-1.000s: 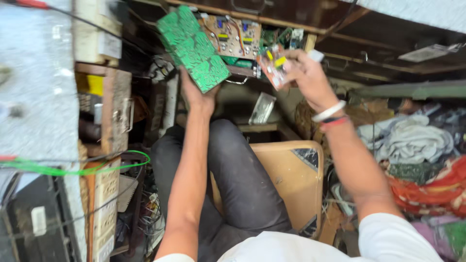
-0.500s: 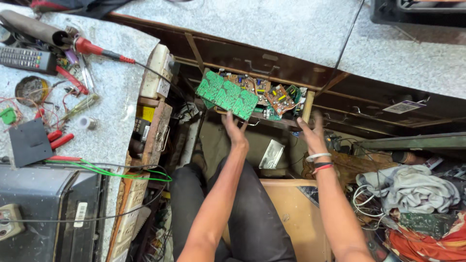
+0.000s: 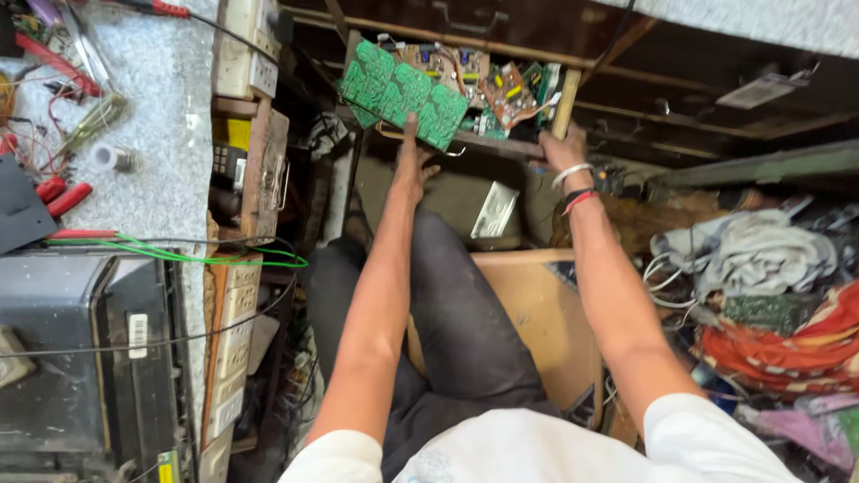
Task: The person works on a television mainboard at a cluttered repair bench, lifting the board and handling small components. They then open plastic storage boxes and jars on a shelf, sort through electronic components, and return to the bench to continue handling the board and parts.
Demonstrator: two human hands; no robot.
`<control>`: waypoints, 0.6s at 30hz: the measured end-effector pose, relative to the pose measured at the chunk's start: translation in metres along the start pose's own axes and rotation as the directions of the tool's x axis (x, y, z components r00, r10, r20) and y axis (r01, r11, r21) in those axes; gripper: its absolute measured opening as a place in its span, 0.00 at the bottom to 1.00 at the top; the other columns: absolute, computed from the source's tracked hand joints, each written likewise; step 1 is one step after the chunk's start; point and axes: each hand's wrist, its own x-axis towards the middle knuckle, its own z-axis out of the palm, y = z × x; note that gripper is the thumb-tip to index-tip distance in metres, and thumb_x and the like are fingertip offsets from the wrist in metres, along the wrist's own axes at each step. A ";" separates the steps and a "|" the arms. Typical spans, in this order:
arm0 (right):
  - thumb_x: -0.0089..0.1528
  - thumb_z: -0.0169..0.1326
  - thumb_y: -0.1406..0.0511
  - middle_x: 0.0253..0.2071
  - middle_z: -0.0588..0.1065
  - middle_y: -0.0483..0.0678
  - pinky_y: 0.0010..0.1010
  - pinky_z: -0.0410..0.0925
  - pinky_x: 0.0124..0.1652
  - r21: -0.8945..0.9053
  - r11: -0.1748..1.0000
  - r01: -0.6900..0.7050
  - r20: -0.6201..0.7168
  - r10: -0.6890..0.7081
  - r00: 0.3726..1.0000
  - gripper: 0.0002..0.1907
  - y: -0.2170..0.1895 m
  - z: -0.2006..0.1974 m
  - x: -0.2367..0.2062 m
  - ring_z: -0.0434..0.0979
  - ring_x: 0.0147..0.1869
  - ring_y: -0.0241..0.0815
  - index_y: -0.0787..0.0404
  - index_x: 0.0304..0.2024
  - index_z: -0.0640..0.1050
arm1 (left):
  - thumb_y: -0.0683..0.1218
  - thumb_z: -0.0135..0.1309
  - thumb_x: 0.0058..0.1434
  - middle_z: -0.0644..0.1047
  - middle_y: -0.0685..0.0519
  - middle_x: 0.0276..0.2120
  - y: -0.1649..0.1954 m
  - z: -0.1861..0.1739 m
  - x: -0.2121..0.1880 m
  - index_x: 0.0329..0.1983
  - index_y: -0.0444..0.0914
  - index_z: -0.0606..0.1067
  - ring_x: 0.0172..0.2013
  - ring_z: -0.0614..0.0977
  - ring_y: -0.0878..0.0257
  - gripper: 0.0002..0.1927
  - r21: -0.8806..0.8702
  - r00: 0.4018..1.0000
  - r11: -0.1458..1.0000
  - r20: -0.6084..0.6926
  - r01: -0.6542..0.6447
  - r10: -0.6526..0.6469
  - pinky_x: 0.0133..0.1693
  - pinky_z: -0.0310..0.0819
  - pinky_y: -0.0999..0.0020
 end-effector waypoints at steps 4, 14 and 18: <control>0.62 0.52 0.70 0.39 0.78 0.49 0.36 0.77 0.30 -0.041 0.998 -0.039 -0.061 0.037 0.997 0.12 0.024 0.001 -0.009 0.84 0.34 0.42 0.65 0.48 0.74 | 0.81 0.49 0.47 0.61 0.40 0.71 -0.016 -0.010 -0.004 0.76 0.39 0.53 0.64 0.68 0.44 0.63 0.069 1.000 0.997 -0.014 -0.017 0.018 0.52 0.69 0.49; 0.59 0.61 0.70 0.56 0.71 0.67 0.57 0.72 0.53 -0.351 0.867 0.353 -0.091 -0.407 0.909 0.32 0.098 -0.017 -0.015 0.75 0.57 0.61 0.75 0.63 0.66 | 0.75 0.49 0.54 0.78 0.56 0.50 -0.050 -0.040 0.014 0.63 0.45 0.70 0.47 0.79 0.61 0.42 0.004 0.999 1.000 -0.018 0.028 -0.028 0.48 0.75 0.55; 0.58 0.67 0.56 0.73 0.61 0.65 0.60 0.56 0.69 -0.600 0.679 0.424 -0.044 -0.557 0.829 0.51 0.095 -0.020 -0.042 0.59 0.76 0.57 0.65 0.75 0.55 | 0.72 0.50 0.58 0.80 0.53 0.49 -0.056 -0.043 0.021 0.62 0.43 0.71 0.49 0.81 0.60 0.39 -0.029 0.996 0.998 0.078 0.047 -0.044 0.53 0.76 0.53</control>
